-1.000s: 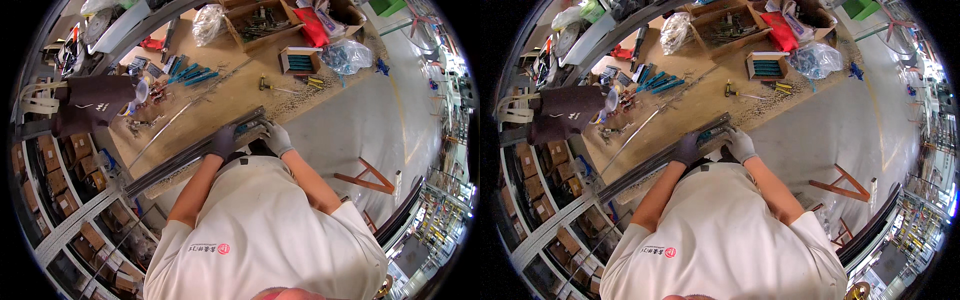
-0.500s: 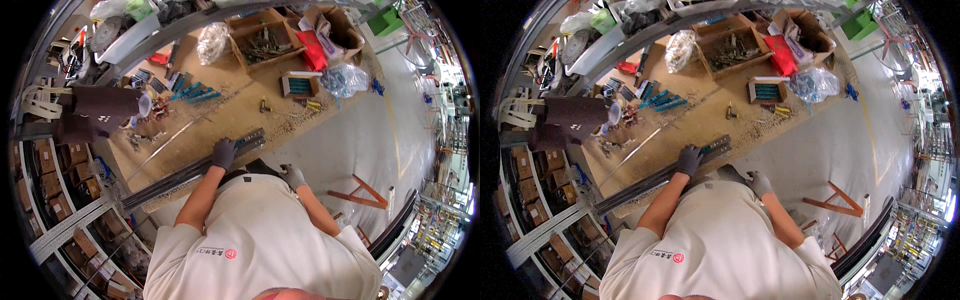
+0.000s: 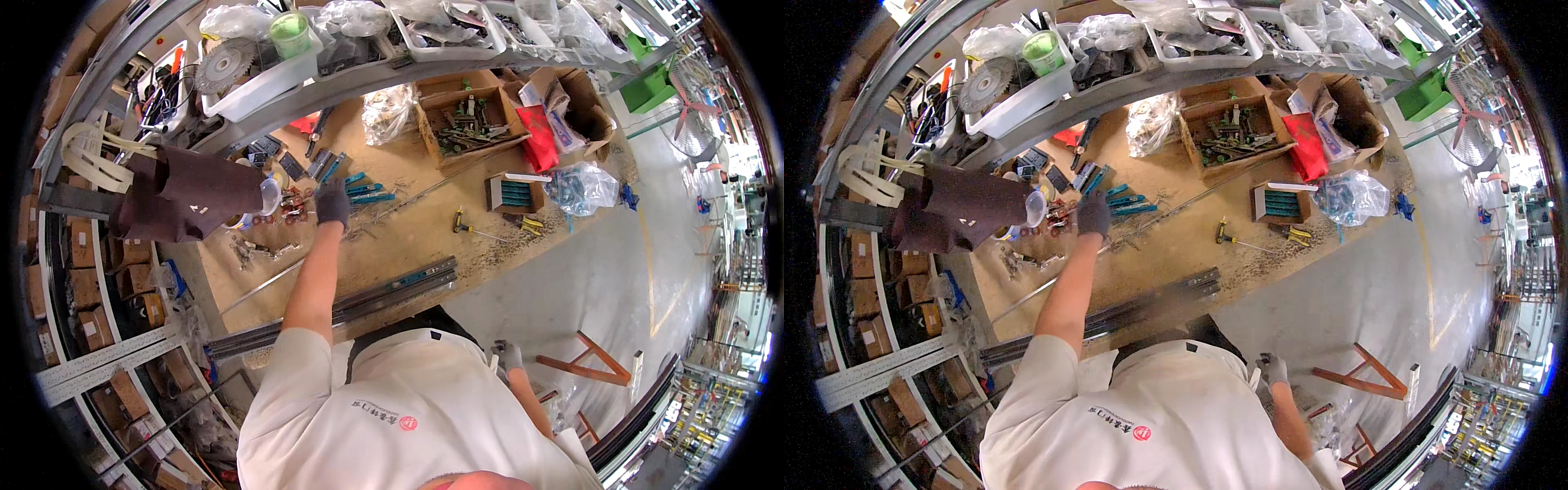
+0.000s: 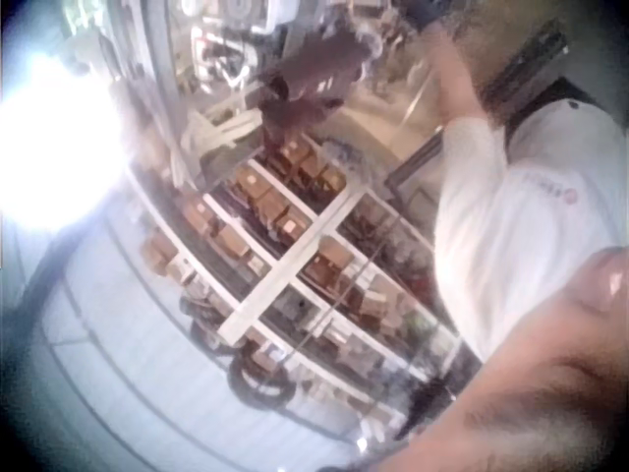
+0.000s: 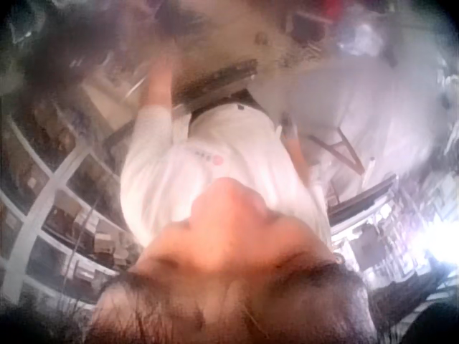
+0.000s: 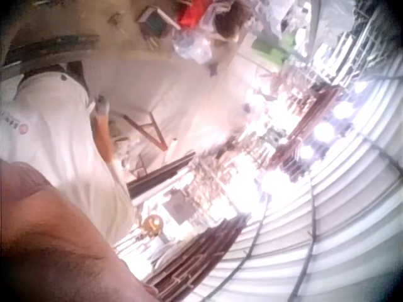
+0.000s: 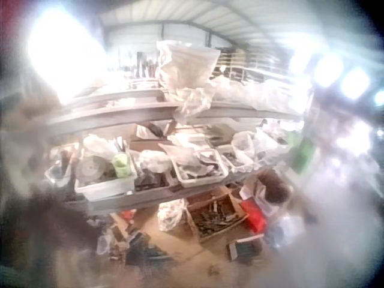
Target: The person assembles long metal profiles by inserting blue plastic spacers and securing them with a power drill. They retrieve materials from a workbench, align the components, and fasten them together before moving the assembled unit to a storage rack.
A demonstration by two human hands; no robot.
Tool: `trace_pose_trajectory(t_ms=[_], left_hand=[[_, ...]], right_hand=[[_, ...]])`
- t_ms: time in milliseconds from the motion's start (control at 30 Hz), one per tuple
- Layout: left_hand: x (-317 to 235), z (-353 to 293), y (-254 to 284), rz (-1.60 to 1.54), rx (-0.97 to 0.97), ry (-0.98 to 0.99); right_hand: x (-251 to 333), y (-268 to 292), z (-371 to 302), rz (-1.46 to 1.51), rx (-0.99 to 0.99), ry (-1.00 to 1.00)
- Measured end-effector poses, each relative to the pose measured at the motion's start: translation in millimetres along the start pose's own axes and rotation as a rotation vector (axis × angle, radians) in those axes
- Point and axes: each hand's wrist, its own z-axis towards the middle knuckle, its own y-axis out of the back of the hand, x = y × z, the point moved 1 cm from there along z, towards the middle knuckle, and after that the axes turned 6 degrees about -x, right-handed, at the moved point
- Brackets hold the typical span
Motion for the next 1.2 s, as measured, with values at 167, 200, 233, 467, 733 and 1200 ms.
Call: trace_pose_trajectory(t_ms=[167, 200, 233, 467, 733, 1200], left_hand=[[6.3, 42.5, -6.4, 0.124, 0.332, -0.050], [1.3, 47.7, -8.6, 0.118, 0.347, -0.075], [5.8, 48.1, -12.5, 0.116, 0.360, -0.082], [-8.5, 56.7, 3.8, -0.139, 0.294, -0.028], [-87.9, 8.9, 123.3, -2.010, 0.661, 0.674], [-182.1, -143.4, 172.3, -1.117, 0.982, 0.180]], right_hand=[[-31.3, -25.0, -51.8, 0.017, -0.024, -0.176], [-30.9, -32.8, -63.4, 0.008, -0.048, -0.165], [-34.6, -35.7, -71.9, -0.012, -0.067, -0.140], [-10.0, -40.9, -81.8, 0.145, -0.033, -0.200], [71.0, 4.7, 11.0, 0.049, -0.090, 0.005], [353.4, 161.8, 32.4, 0.297, 0.124, 0.585]])
